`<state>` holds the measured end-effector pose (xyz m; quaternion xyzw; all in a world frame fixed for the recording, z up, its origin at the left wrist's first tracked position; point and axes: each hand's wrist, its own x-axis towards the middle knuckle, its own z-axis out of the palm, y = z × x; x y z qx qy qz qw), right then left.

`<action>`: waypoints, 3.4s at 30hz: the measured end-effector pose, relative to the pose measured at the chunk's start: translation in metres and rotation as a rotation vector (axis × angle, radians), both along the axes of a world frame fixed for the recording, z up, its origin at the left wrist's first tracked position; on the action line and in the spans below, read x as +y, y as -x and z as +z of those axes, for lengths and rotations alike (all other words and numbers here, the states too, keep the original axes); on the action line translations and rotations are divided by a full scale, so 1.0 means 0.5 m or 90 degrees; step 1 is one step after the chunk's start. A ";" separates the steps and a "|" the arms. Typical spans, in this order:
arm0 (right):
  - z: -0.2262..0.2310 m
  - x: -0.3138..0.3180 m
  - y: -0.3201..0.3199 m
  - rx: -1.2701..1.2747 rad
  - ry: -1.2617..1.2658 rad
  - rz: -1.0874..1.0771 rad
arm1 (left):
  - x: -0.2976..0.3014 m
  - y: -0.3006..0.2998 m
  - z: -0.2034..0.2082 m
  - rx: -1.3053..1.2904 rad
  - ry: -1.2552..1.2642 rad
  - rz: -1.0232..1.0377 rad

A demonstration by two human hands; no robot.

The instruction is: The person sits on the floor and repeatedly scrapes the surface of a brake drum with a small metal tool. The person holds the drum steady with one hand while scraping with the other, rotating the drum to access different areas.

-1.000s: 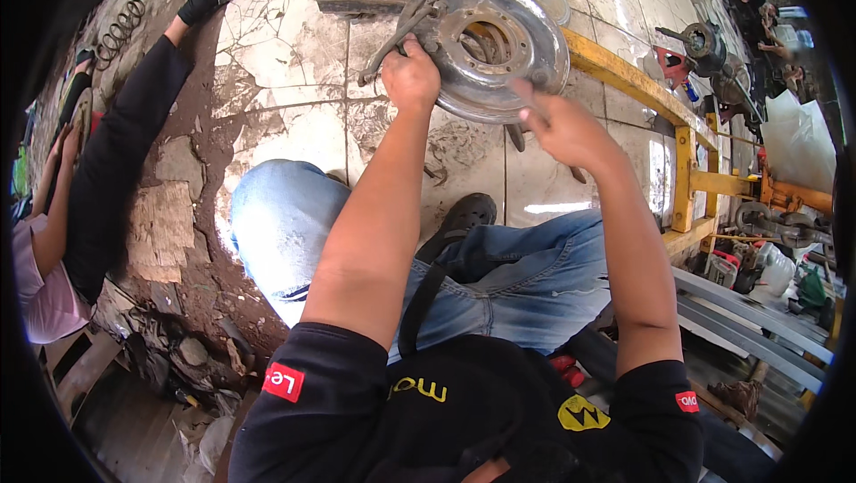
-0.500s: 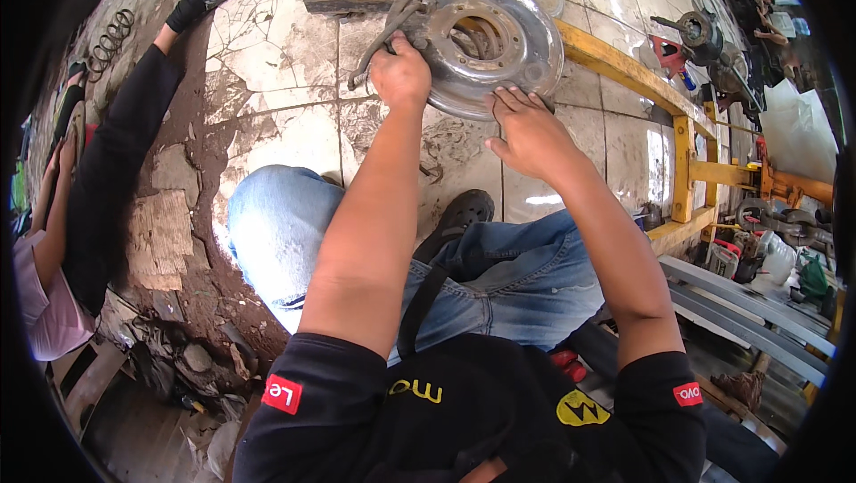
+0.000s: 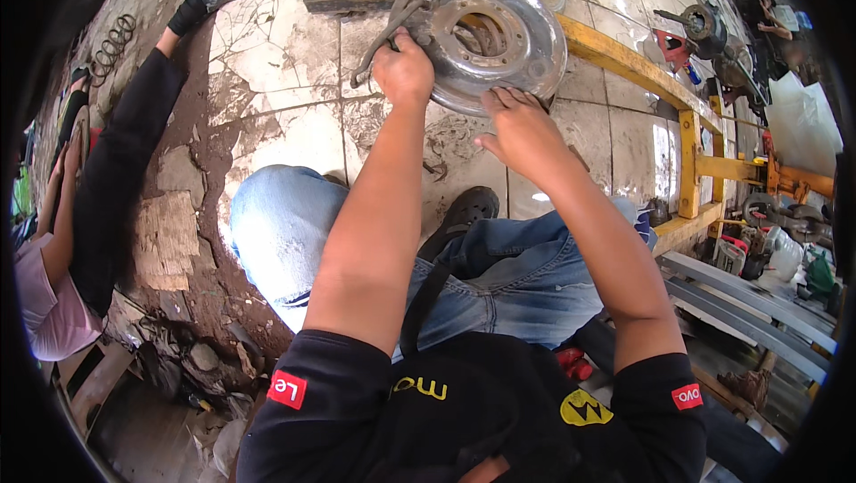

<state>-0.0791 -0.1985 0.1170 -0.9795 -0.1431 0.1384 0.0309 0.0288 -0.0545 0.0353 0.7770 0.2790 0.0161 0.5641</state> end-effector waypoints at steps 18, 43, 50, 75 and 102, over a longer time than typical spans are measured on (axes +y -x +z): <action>-0.012 0.016 0.005 -0.023 -0.043 0.012 | -0.002 -0.014 -0.013 -0.010 -0.020 -0.006; 0.014 0.021 0.025 0.006 -0.057 -0.026 | -0.010 -0.021 -0.032 -0.038 -0.059 0.033; 0.032 0.029 0.008 0.058 -0.033 -0.034 | -0.001 -0.022 -0.042 -0.048 -0.004 0.026; 0.025 -0.002 -0.022 0.166 -0.082 -0.003 | 0.001 -0.019 -0.018 -0.021 0.033 0.013; 0.028 -0.001 0.026 0.077 0.050 -0.025 | 0.000 -0.016 -0.011 -0.012 -0.001 0.020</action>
